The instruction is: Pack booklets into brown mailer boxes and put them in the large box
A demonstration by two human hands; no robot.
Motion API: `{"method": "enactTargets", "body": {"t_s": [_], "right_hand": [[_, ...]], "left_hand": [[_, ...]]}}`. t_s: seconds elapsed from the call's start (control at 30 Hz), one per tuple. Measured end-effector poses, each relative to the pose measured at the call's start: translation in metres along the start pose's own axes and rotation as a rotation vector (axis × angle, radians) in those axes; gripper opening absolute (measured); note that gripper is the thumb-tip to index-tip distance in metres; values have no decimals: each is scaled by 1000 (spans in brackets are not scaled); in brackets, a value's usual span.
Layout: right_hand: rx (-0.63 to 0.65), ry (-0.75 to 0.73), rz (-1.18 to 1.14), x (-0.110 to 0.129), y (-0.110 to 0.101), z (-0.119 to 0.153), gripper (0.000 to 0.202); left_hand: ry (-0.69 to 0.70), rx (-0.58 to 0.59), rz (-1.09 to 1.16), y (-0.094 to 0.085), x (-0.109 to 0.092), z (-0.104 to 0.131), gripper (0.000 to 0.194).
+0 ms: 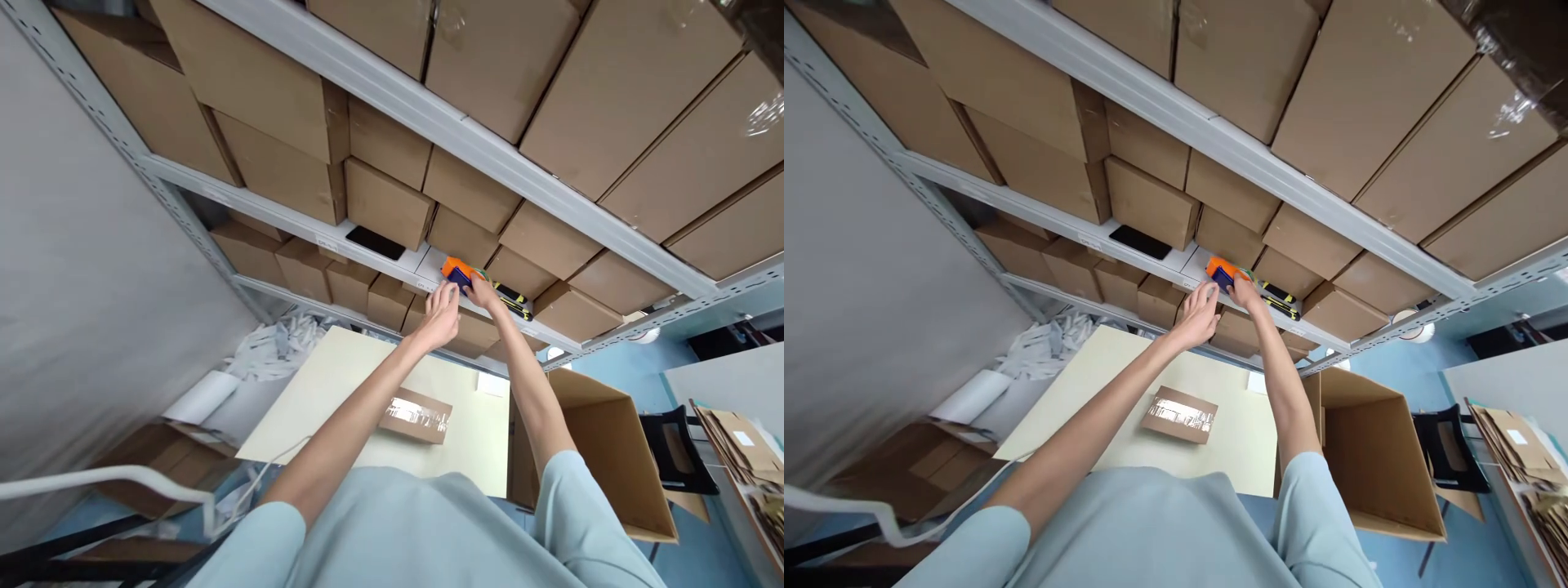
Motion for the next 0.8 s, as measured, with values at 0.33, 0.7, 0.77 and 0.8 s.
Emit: {"method": "enactTargets", "body": {"t_s": [0.33,0.7,0.77,0.8], "right_hand": [[-11,80,-27,-16,17,-27,49],[-99,269,-483,-71,211,216,62],[10,409,-599,-79,263,268,63],[55,473,-648,-80,284,289,65]], "left_hand": [[-146,55,167,39,19,101,80],[-593,190,240,85,101,338,81],[-672,247,253,98,99,360,79],[-706,273,257,105,97,366,78]]}}
Point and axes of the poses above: each hand's wrist, its own z-axis away from the middle knuckle, its own y-axis out of the palm, x = y × z, the point moved 10 cm from there along -z, towards the middle knuckle, and after that the axes turned 11 degrees about y, right-handed, at the moved point
